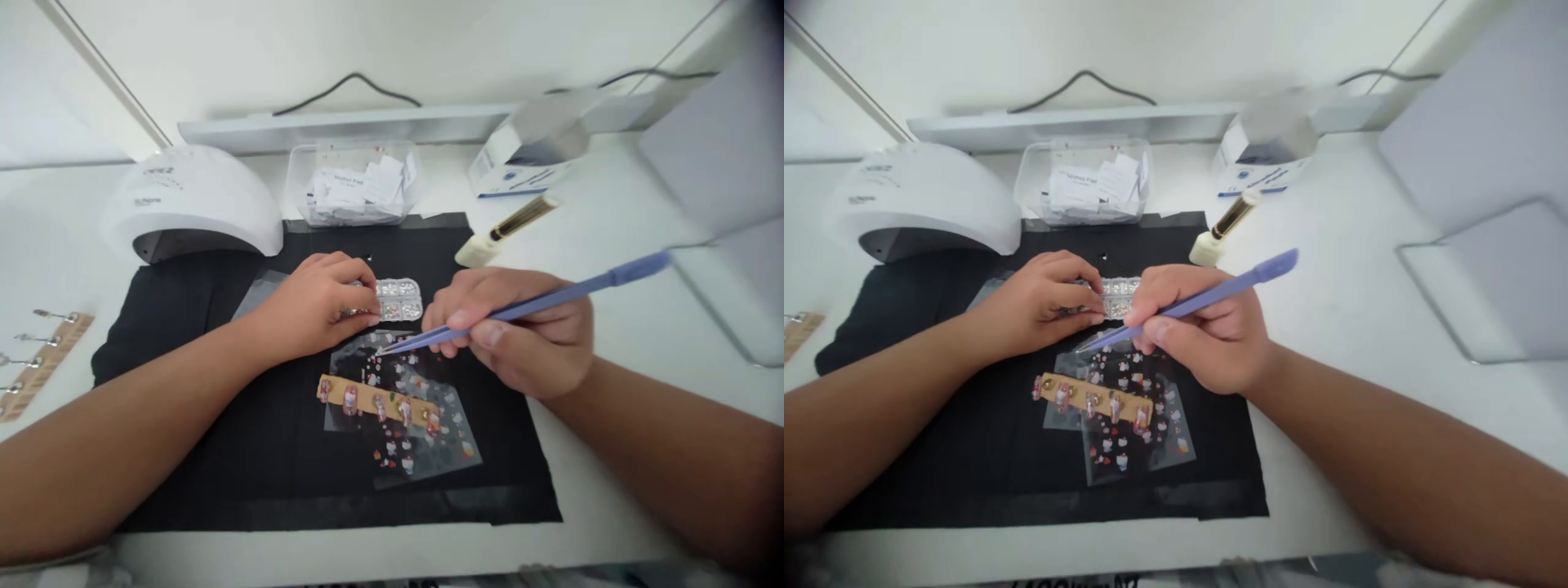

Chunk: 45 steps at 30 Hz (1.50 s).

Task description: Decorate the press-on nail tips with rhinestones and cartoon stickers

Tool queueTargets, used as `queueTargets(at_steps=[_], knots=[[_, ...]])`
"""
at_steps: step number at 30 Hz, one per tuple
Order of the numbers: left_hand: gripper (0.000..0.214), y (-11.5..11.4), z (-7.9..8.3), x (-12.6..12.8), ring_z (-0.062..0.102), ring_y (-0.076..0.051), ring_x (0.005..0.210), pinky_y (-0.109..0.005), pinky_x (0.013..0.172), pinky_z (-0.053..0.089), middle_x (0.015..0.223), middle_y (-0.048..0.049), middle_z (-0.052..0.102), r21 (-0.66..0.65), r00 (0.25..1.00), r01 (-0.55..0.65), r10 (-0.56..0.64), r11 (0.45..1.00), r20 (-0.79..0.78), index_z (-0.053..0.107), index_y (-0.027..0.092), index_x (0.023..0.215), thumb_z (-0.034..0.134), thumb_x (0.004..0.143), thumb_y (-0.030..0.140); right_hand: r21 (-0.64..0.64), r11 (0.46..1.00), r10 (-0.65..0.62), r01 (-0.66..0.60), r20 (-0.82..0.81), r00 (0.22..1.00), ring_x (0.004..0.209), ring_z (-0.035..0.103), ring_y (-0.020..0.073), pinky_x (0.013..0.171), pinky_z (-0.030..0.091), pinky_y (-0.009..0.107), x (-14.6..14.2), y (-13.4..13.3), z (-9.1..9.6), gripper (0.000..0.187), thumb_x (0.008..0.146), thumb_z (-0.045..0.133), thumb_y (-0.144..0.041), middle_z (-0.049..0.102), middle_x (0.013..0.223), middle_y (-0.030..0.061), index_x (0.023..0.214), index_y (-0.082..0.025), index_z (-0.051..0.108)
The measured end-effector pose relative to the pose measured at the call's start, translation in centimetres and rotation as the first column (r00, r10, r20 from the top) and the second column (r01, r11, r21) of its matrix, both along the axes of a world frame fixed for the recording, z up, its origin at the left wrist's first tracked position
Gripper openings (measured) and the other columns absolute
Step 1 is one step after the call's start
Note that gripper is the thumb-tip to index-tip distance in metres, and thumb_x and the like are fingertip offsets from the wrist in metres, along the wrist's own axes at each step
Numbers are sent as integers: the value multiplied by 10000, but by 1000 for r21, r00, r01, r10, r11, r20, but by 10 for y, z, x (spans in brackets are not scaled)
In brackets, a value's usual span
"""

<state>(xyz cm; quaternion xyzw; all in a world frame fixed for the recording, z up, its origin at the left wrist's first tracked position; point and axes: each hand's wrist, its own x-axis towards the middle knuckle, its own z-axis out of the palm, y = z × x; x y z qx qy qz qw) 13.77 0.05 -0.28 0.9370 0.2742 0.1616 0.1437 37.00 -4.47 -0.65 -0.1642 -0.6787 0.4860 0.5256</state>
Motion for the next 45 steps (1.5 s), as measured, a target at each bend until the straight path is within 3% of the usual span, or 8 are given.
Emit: queueTargets(at_steps=[7, 17, 20, 23, 27, 30, 36, 45], knots=[[151, -3, 3, 0, 586, -197, 957, -372, 886, 396, 1037, -39, 668, 23, 999, -26, 27, 999, -38, 711, 209, 900, 587, 907, 295, 52, 995, -80, 81, -15, 997, 592, 583, 114, 527, 498, 269, 2, -32, 31, 109, 880, 588, -164, 603, 708, 6, 921, -187, 687], [150, -6, 4, 3, 617, -213, 965, -421, 923, 415, 1041, -25, 690, 100, 993, -49, 60, 994, -102, 715, 225, 892, 585, 906, 299, 123, 985, -122, 122, -11, 992, 606, 574, 123, 529, 495, 279, 24, -58, 8, 220, 862, 556, -106, 620, 724, 35, 1016, -169, 701], [159, -13, 22, 0, 623, -214, 1007, -422, 946, 435, 1031, -22, 705, 100, 998, -21, 27, 995, -51, 715, 233, 920, 561, 916, 269, 174, 979, -116, 105, 55, 992, 627, 581, 131, 540, 504, 284, 24, -58, 10, 219, 855, 538, -91, 625, 735, 49, 992, -159, 695], [155, -32, 55, -4, 635, -158, 960, -299, 822, 507, 1052, -38, 677, 21, 986, -101, 98, 995, 133, 690, 207, 979, 550, 921, 243, 191, 978, -105, 88, 85, 991, 642, 591, 136, 550, 516, 283, 26, -60, 10, 205, 863, 515, -84, 615, 736, 52, 971, -149, 676], [81, -62, 85, -7, 618, -133, 971, -258, 809, 505, 1072, -38, 651, 84, 996, -70, 65, 994, 60, 643, 187, 950, 613, 896, 238, 199, 978, -90, 63, 133, 987, 647, 601, 133, 559, 528, 277, 28, -61, 9, 185, 878, 497, -84, 599, 742, 49, 965, -143, 649], [54, -78, 77, -7, 610, -148, 965, -299, 827, 514, 1026, -27, 653, -9, 1000, 27, -27, 1000, 9, 615, 212, 922, 573, 902, 184, 190, 979, -99, 67, 168, 981, 661, 609, 132, 572, 538, 272, 29, -60, 9, 169, 894, 496, -99, 596, 739, 44, 960, -154, 642], [72, -85, 43, -2, 620, -160, 923, -348, 861, 507, 963, -30, 666, -99, 994, 45, -35, 994, 106, 598, 189, 900, 604, 863, 128, 213, 973, -135, 89, 208, 969, 691, 648, 142, 584, 564, 263, 30, -60, 10, 143, 906, 502, -109, 613, 739, 47, 948, -151, 632], [100, -86, 34, 10, 613, -174, 935, -378, 865, 472, 990, -12, 677, -102, 999, 39, -35, 994, 33, 611, 201, 957, 633, 863, 175, 180, 977, -157, 113, 255, 954, 766, 677, 144, 646, 592, 263, 31, -61, 8, 142, 925, 500, -115, 678, 800, 66, 970, -141, 632]])
